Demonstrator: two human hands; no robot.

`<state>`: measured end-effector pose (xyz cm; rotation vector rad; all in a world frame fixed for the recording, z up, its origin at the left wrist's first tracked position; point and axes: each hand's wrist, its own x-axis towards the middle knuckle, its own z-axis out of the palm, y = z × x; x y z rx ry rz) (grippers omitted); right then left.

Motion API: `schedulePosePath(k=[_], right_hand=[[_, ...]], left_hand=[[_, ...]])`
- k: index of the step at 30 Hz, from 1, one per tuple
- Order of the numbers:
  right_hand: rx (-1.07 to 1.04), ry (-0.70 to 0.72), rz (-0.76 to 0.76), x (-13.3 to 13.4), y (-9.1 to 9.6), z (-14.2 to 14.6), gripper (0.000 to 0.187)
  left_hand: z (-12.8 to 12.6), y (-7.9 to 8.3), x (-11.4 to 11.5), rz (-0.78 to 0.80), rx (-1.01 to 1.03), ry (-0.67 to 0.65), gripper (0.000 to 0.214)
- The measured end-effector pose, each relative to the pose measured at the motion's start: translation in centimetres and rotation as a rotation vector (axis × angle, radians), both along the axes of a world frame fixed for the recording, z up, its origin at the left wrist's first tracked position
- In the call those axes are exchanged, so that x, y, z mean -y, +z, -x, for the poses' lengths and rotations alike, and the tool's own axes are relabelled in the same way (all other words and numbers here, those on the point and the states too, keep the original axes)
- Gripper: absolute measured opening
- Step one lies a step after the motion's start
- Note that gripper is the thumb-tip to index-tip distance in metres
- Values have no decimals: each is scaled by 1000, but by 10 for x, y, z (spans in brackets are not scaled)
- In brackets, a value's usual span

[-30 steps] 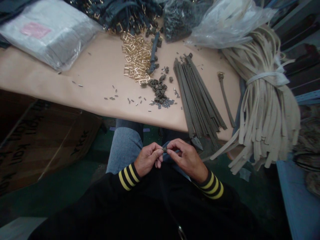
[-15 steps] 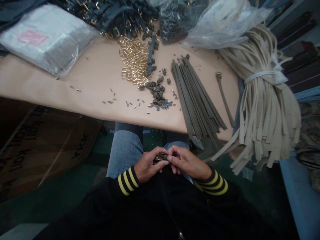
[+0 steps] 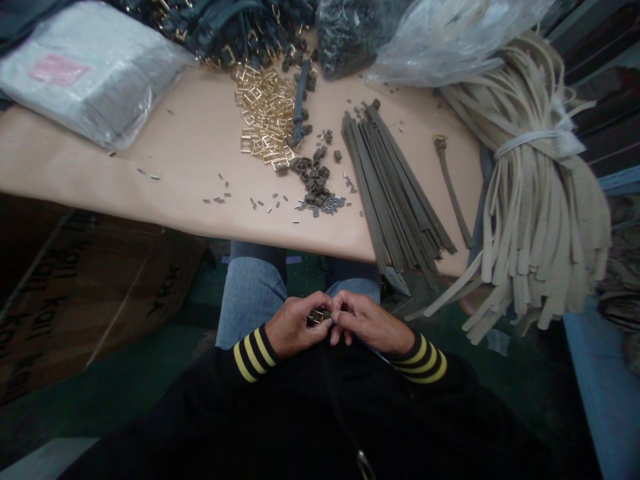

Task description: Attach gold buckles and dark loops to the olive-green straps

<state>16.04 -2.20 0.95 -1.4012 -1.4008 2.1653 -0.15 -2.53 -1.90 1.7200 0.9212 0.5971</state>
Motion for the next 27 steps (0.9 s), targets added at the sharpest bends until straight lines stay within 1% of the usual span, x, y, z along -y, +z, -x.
schedulePosePath(k=[3, 6, 9, 12, 15, 19, 21, 24, 27], right_hand=[[26, 2, -20, -1, 0, 0, 6], [120, 24, -97, -3, 0, 1, 7], [200, 43, -154, -3, 0, 3, 8], [260, 42, -189, -2, 0, 4, 10], [302, 39, -222, 0, 0, 4, 10], [357, 48, -273, 2, -2, 5, 10], [386, 39, -311, 2, -2, 6, 10], [399, -3, -355, 2, -2, 7, 12], [372, -6, -345, 2, -2, 7, 10]], left_hand=[[1, 1, -3, -89, -27, -37, 12], [-1, 1, -4, -179, -105, -55, 16], [-2, 1, -4, -177, -174, -57, 18], [-2, 3, -5, -159, -197, -36, 14], [1, 7, -7, -85, -190, -21, 11], [4, 8, -11, 149, -150, -49, 9], [3, 6, -11, 222, -138, -21, 3], [1, 1, -9, 244, -149, 65, 5], [0, -1, -5, 249, -164, 118, 11]])
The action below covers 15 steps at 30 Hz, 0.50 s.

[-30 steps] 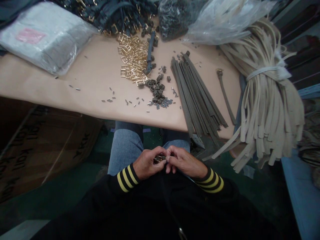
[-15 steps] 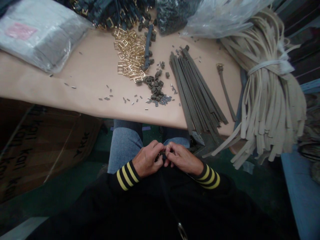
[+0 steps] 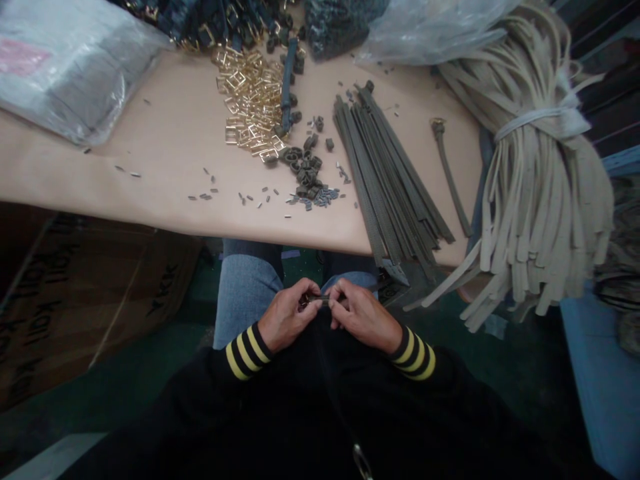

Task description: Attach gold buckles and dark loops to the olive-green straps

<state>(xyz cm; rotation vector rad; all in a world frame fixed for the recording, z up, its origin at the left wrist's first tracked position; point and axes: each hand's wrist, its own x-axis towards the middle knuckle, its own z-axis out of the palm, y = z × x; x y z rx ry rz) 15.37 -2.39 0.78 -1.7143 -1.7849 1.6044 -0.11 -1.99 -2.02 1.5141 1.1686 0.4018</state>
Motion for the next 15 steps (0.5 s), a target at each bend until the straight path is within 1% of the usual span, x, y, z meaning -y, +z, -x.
schedulePosePath(k=[4, 6, 9, 11, 12, 13, 15], right_hand=[[17, 70, -2, -1, 4, -3, 5], [42, 127, -49, -2, 8, -7, 9], [151, 192, -245, -1, 13, -14, 23], [225, 230, -382, -1, 15, -17, 31], [243, 254, -421, -1, 15, -18, 33], [250, 278, -432, -1, 14, -19, 33], [250, 311, -372, -2, 11, -19, 25]], left_hand=[[-1, 1, 1, 59, 19, 24, 15], [0, 1, 0, 117, 64, 45, 14], [1, 0, -3, 201, 120, 83, 11], [1, 0, -3, 230, 148, 97, 11], [1, 0, -3, 234, 160, 99, 11], [1, 0, -3, 232, 170, 96, 12], [0, 2, -2, 217, 179, 79, 14]])
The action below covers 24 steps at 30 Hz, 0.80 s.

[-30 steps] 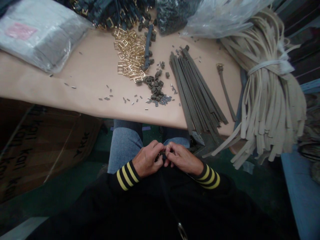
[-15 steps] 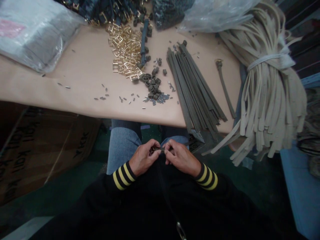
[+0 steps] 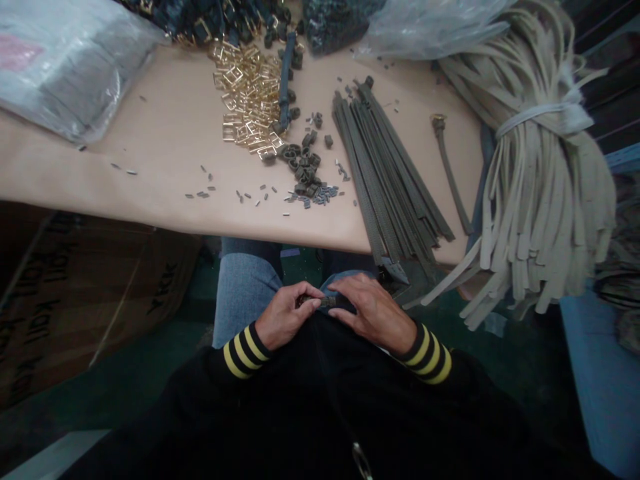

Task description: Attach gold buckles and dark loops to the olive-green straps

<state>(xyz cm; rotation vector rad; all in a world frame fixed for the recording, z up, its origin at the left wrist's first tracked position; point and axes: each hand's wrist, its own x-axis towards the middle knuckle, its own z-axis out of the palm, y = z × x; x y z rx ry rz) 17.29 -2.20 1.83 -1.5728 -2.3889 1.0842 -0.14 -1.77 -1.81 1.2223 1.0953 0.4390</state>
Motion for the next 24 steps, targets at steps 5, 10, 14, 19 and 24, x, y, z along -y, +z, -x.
schedulePosePath(k=[5, 10, 14, 19, 24], right_hand=[[44, -35, 225, -2, -4, 0, 19], [-143, -18, 408, -5, 0, 0, 14], [-167, 20, 423, -6, 1, 4, 15], [-171, -60, 362, -5, -6, 7, 14], [-277, -113, 444, -5, -12, 6, 16]], left_hand=[[-3, 4, 4, -52, -35, -41, 14], [-4, 1, 6, -182, -100, -49, 11], [-2, -2, 7, -391, -162, -89, 8], [-3, -3, 9, -504, -236, -151, 8], [-4, -6, 11, -526, -308, -192, 12]])
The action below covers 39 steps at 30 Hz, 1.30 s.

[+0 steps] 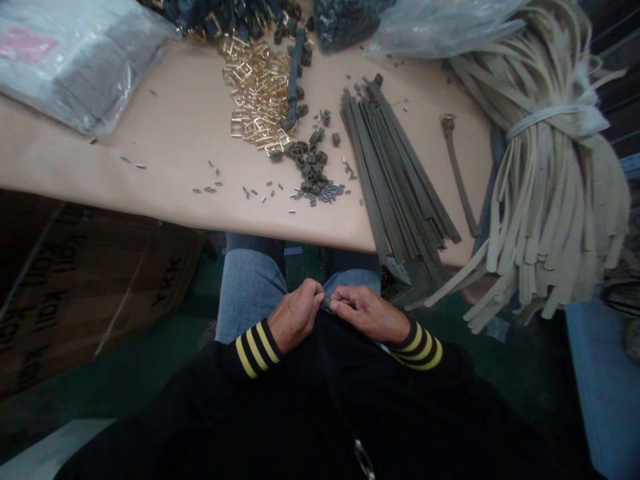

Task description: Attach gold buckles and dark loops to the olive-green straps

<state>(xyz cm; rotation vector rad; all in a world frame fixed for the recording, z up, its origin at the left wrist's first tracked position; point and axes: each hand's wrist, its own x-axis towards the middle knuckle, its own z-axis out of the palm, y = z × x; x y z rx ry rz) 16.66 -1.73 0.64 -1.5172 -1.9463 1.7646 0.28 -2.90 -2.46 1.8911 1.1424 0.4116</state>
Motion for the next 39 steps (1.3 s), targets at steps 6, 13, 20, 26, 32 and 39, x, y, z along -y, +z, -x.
schedulePosePath(k=[6, 13, 20, 26, 32, 39], right_hand=[[0, 7, 31, 2, -2, 3, 20], [117, -22, -79, 2, -5, 15, 15], [87, -119, -145, -1, -5, 18, 13], [212, -242, -264, -36, 59, -26, 16], [627, -417, -539, -130, 89, -113, 23], [874, -503, -732, -209, 43, -134, 17]], left_hand=[[-4, -6, 2, -71, -69, 3, 13], [-6, -13, -1, -241, -108, -76, 26], [-14, -8, -8, -367, 9, 4, 22], [-13, 29, -42, -437, 119, 155, 27], [-6, 27, -105, -787, -16, 233, 13], [-15, 13, -119, -930, -180, 281, 15]])
